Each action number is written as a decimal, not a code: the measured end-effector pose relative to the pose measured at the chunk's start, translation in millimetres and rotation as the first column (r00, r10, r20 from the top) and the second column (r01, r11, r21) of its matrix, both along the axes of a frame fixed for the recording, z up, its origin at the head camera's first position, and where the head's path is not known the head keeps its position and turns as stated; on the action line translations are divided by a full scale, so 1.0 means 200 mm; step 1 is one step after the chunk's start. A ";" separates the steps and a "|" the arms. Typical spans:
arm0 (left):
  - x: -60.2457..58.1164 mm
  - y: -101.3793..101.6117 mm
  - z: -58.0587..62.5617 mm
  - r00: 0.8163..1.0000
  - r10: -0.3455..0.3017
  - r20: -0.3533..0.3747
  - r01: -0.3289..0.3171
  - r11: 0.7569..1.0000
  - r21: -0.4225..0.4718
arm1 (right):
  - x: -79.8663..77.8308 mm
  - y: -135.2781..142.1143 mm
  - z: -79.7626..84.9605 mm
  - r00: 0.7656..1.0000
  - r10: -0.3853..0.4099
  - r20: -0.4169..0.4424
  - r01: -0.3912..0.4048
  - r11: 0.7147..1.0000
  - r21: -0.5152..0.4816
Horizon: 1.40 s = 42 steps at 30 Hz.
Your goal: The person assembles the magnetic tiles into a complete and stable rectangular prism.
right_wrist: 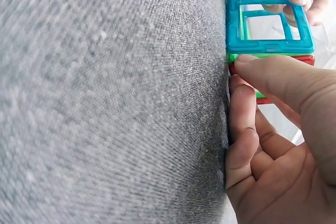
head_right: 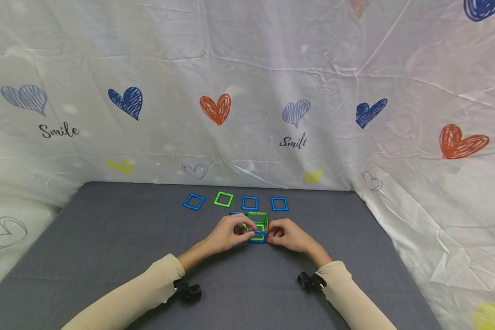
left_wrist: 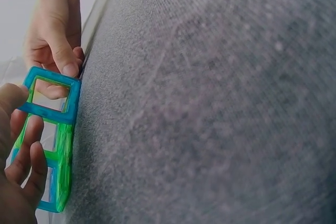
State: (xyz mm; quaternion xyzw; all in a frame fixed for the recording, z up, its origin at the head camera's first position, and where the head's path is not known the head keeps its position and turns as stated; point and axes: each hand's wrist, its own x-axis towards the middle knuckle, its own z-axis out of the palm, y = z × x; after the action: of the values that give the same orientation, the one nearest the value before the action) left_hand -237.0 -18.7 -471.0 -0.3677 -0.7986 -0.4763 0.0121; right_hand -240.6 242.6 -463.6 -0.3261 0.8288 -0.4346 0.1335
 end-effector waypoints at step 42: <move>0.06 -0.91 0.03 0.994 0.083 -0.068 -0.087 0.994 -0.066 | 0.02 -0.01 0.02 1.000 -0.020 0.008 0.020 1.000 -0.009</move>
State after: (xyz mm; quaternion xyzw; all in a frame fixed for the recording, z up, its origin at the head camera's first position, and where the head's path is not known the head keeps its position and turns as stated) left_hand -226.0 -201.4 -465.0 -0.3489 -0.8286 -0.4355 0.0456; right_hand -235.8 239.7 -459.0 -0.3166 0.8297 -0.4407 0.1310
